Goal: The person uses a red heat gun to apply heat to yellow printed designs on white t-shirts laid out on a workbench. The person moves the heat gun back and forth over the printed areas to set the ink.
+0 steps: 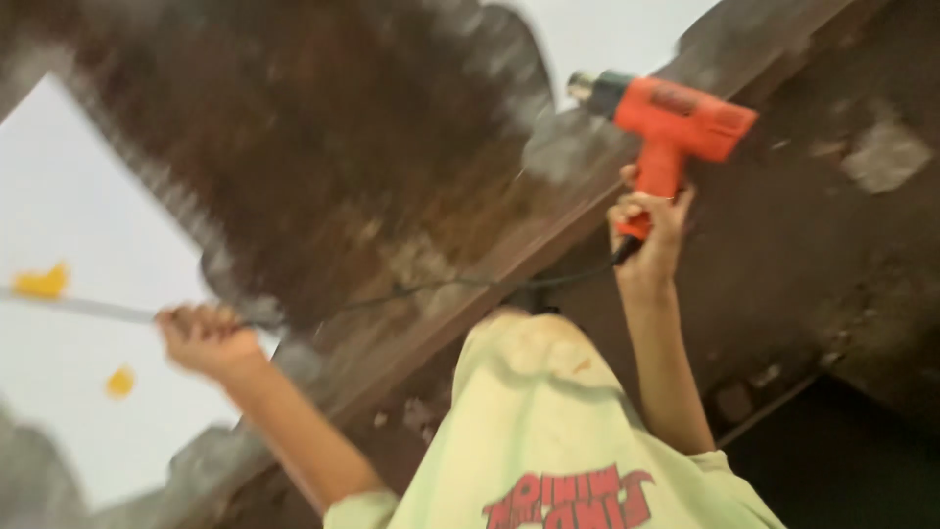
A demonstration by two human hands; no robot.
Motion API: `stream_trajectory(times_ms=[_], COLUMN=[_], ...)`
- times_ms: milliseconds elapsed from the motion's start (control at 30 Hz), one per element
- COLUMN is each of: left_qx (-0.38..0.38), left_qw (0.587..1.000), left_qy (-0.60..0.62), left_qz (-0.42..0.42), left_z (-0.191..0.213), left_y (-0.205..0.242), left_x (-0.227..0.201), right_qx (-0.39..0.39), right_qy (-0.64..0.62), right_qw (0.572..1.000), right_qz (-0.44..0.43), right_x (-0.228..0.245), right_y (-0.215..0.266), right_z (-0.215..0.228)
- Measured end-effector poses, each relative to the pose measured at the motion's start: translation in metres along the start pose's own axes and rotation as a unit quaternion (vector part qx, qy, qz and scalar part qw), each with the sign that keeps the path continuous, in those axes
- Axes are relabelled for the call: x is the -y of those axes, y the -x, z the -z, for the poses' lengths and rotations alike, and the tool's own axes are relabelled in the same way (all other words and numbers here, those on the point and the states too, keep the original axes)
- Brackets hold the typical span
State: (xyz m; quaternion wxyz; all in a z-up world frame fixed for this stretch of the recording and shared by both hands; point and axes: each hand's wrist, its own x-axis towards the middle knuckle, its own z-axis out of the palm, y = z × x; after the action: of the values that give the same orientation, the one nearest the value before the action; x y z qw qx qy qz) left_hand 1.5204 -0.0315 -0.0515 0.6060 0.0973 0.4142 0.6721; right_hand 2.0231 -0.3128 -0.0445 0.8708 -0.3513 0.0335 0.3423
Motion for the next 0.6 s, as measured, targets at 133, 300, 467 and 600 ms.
stream_trajectory(times_ms=[133,300,467,600], left_qx=[0.06,0.071,0.07,0.017], left_qw=[0.997,0.996,0.993,0.992], left_qy=[-0.006,0.002,0.0,0.005], left_qz=[-0.047,-0.058,-0.096,-0.121], left_z=[-0.025,-0.085,-0.134,-0.155], left_y=[0.011,0.033,0.067,0.109], left_x=[0.024,0.085,0.147,0.191], right_qx=[-0.003,-0.035,0.044,0.14], right_qy=[0.074,0.195,0.322,0.419], right_qw=[0.997,0.98,0.946,0.897], right_qz=[0.019,0.017,0.015,-0.007], right_x=[0.031,0.049,0.065,0.086], right_y=[-0.098,-0.213,-0.298,-0.345], right_z=[-0.002,-0.023,-0.034,-0.041])
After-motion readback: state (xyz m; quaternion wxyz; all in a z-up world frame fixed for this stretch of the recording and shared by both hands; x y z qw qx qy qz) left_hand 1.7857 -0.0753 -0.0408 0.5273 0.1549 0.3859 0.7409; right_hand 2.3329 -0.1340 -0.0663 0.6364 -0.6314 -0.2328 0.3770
